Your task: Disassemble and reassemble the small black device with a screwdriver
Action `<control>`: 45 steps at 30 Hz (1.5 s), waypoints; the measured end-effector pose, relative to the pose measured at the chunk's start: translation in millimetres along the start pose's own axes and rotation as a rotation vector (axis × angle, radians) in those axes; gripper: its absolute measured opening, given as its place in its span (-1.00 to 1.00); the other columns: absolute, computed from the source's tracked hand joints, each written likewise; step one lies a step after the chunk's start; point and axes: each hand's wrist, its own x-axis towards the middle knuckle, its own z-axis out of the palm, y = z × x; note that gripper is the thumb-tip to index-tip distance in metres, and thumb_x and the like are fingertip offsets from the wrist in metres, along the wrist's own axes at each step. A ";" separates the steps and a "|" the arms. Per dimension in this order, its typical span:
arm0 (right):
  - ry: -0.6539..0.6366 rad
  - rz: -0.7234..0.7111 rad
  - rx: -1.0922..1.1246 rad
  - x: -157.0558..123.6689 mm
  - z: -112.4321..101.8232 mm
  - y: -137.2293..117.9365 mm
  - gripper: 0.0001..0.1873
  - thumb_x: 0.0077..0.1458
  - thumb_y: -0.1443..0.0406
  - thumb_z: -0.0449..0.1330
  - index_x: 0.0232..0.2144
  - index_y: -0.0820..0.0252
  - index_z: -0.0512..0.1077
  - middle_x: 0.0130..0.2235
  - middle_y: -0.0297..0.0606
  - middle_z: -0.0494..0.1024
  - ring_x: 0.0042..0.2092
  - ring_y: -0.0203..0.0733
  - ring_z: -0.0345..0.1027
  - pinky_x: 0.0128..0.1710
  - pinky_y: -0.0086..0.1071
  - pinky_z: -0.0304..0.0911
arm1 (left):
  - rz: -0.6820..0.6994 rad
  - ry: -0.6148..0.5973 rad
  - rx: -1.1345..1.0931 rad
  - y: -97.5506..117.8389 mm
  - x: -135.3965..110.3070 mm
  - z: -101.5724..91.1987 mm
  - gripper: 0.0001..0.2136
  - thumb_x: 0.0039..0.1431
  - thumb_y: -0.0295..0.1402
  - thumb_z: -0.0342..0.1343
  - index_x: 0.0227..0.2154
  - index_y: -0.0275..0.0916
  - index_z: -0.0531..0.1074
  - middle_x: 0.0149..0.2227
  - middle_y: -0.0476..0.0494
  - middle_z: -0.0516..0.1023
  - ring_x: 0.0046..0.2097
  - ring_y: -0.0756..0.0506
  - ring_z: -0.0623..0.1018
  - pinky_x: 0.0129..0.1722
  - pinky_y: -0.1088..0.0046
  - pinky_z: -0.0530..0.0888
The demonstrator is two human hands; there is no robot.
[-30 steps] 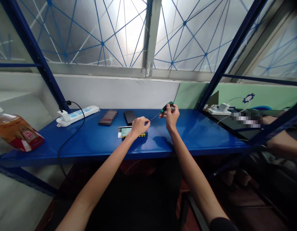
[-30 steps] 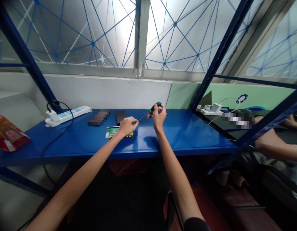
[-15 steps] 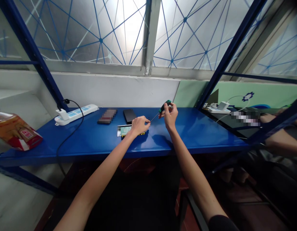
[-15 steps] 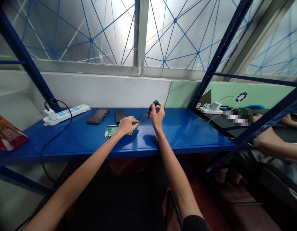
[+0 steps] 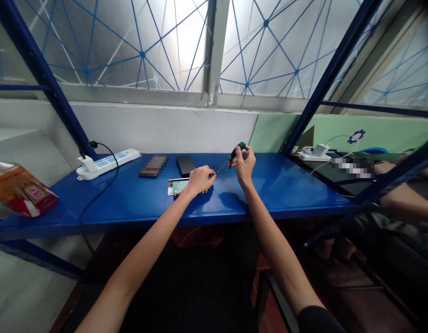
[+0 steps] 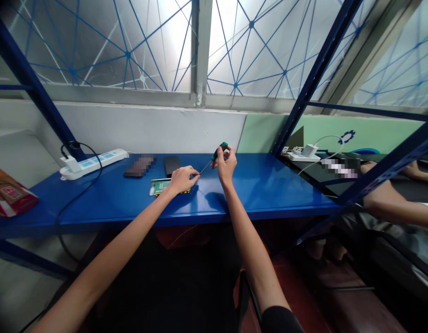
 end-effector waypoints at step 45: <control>0.083 0.062 0.133 4.5 -0.3 -2.7 -0.52 0.03 -0.04 0.24 -0.21 0.15 0.23 -0.65 -0.54 0.40 -0.69 -0.30 0.33 -0.71 -0.49 0.22 | 0.012 0.107 -0.080 -40.3 -37.8 -58.7 -0.69 0.24 -0.05 0.11 -0.12 -0.07 0.58 -0.03 -0.07 0.58 -0.04 -0.11 0.52 -0.11 0.41 0.43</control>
